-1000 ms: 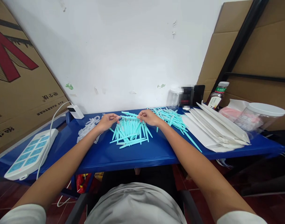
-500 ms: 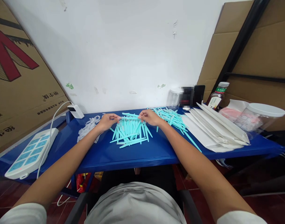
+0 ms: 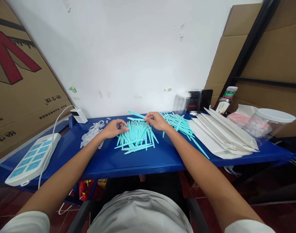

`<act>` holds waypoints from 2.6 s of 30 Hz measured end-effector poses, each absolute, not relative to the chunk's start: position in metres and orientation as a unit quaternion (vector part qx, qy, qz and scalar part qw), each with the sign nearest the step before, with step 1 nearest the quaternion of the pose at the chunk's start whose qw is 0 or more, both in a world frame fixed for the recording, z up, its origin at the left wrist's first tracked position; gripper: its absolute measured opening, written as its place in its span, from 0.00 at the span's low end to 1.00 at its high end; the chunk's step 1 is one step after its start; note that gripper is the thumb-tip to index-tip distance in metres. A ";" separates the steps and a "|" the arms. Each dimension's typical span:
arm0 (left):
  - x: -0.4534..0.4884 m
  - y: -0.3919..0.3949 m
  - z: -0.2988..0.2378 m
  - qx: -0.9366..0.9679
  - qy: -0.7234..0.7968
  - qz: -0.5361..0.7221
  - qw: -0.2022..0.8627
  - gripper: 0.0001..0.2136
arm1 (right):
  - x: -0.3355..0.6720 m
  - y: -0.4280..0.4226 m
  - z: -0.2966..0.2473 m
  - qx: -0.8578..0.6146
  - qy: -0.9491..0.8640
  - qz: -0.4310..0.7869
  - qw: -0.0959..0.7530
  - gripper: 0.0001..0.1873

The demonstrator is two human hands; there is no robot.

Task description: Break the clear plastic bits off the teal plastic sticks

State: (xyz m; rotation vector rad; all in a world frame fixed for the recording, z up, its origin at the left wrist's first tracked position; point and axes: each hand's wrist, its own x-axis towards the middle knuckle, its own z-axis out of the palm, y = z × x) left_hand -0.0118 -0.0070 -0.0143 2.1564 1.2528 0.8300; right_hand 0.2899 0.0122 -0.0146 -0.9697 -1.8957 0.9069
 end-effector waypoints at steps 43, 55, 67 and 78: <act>-0.008 -0.012 -0.007 0.629 0.472 0.496 0.367 0.28 | 0.295 0.007 -0.010 -0.384 -0.756 0.368 0.381 0.26; -0.007 -0.015 -0.005 0.620 0.467 0.514 0.366 0.26 | 0.296 0.008 -0.009 -0.383 -0.761 0.357 0.384 0.27; -0.002 -0.015 -0.010 0.609 0.468 0.501 0.399 0.26 | 0.287 0.000 -0.006 -0.373 -0.779 0.322 0.389 0.28; -0.003 -0.019 -0.005 0.605 0.462 0.509 0.402 0.26 | 0.294 0.003 -0.008 -0.381 -0.792 0.284 0.384 0.27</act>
